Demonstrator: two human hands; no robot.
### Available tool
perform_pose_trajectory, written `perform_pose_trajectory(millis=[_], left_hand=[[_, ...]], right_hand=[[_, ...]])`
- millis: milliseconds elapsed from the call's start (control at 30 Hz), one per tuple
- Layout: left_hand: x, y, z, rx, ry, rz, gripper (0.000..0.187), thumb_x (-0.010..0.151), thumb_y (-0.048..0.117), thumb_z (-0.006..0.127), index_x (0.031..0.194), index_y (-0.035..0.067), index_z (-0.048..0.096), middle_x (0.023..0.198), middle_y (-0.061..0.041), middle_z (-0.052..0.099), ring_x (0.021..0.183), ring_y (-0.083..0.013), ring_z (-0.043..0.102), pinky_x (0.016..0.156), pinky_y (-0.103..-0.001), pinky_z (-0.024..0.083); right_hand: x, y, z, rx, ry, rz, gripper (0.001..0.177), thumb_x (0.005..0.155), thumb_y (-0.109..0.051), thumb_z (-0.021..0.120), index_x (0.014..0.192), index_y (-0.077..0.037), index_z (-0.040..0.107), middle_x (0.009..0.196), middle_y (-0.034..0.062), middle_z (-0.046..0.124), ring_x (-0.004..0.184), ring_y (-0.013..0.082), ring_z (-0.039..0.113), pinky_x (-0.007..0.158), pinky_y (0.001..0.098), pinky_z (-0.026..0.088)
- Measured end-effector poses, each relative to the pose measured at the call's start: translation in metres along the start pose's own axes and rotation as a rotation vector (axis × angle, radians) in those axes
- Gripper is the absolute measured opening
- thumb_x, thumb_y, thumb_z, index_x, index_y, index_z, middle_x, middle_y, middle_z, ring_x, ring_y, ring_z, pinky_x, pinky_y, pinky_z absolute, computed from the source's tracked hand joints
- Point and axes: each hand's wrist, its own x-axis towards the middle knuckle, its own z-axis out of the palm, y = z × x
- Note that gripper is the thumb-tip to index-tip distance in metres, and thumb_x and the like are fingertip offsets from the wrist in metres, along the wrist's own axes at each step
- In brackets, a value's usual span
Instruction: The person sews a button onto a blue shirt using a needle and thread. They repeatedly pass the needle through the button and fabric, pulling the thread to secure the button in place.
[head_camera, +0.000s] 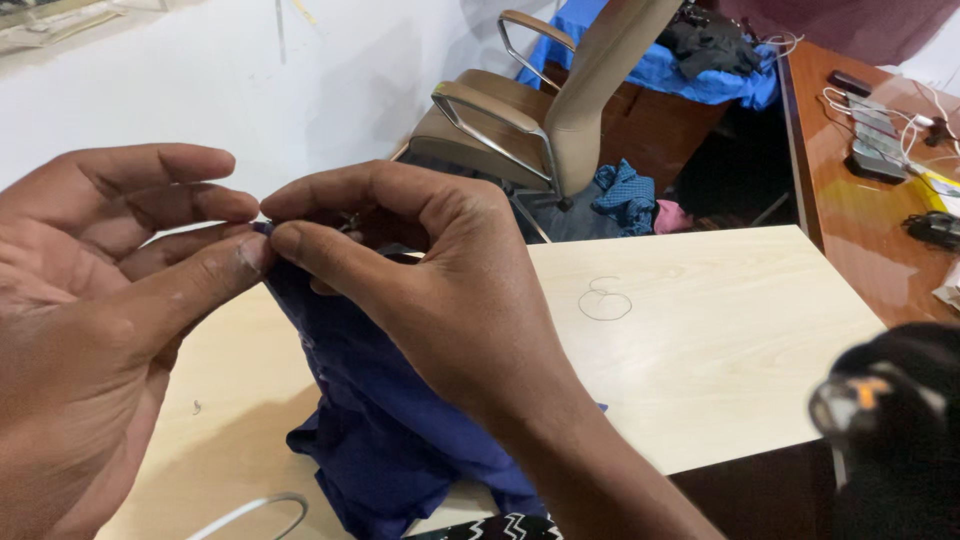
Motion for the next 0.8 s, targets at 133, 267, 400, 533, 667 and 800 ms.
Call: perform_pose_trajectory(millis=[133, 267, 400, 533, 667, 800], left_hand=[[-0.006, 0.004, 0.008, -0.052, 0.039, -0.035, 0.038, 0.092, -0.007, 0.064, 0.128, -0.006, 0.054, 0.117, -0.019, 0.065, 0.11, -0.023, 0.073, 0.097, -0.031, 0.062], [-0.014, 0.01, 0.016, -0.073, 0.084, -0.092, 0.035, 0.092, -0.008, 0.063, 0.127, -0.006, 0.056, 0.115, -0.019, 0.066, 0.108, -0.0226, 0.073, 0.096, -0.032, 0.06], [-0.019, 0.016, 0.027, -0.079, 0.055, -0.054, 0.036, 0.091, -0.01, 0.064, 0.127, -0.008, 0.057, 0.117, -0.018, 0.066, 0.109, -0.0219, 0.071, 0.097, -0.031, 0.062], [-0.026, 0.022, 0.037, -0.034, 0.079, -0.033, 0.04, 0.09, -0.011, 0.064, 0.129, -0.007, 0.056, 0.113, -0.017, 0.066, 0.11, -0.0195, 0.069, 0.099, -0.03, 0.059], [-0.029, 0.027, 0.044, -0.224, 0.085, -0.149, 0.045, 0.092, -0.009, 0.061, 0.136, -0.004, 0.054, 0.109, -0.013, 0.062, 0.108, -0.0197, 0.067, 0.104, -0.034, 0.058], [-0.029, 0.027, 0.057, -0.396, 0.123, -0.223, 0.05, 0.094, -0.005, 0.063, 0.143, -0.004, 0.053, 0.108, -0.011, 0.061, 0.108, -0.0197, 0.065, 0.106, -0.039, 0.058]], right_hand=[[0.0, -0.001, -0.009, 0.023, -0.032, 0.023, 0.025, 0.094, -0.016, 0.075, 0.114, -0.001, 0.076, 0.098, 0.0097, 0.081, 0.09, 0.0108, 0.078, 0.082, 0.024, 0.067], [-0.002, -0.004, -0.018, -0.02, -0.106, -0.004, 0.027, 0.091, -0.016, 0.077, 0.114, -0.001, 0.077, 0.099, 0.0095, 0.081, 0.089, 0.0108, 0.077, 0.08, 0.0236, 0.066], [-0.004, -0.006, -0.033, -0.076, -0.153, -0.034, 0.025, 0.089, -0.017, 0.077, 0.11, -0.002, 0.077, 0.094, 0.0072, 0.081, 0.084, 0.0084, 0.079, 0.078, 0.0205, 0.068], [-0.005, -0.003, -0.039, 0.03, -0.12, 0.013, 0.022, 0.092, -0.013, 0.074, 0.109, 0.001, 0.079, 0.09, 0.0106, 0.082, 0.078, 0.0114, 0.077, 0.073, 0.023, 0.066], [-0.005, 0.003, -0.045, 0.275, -0.137, 0.053, 0.022, 0.094, -0.009, 0.073, 0.11, 0.006, 0.077, 0.092, 0.015, 0.08, 0.081, 0.0142, 0.075, 0.076, 0.0262, 0.065], [-0.008, 0.008, -0.052, 0.35, -0.128, 0.136, 0.023, 0.092, -0.01, 0.074, 0.108, 0.005, 0.078, 0.091, 0.0143, 0.079, 0.08, 0.0149, 0.075, 0.075, 0.0274, 0.065]])
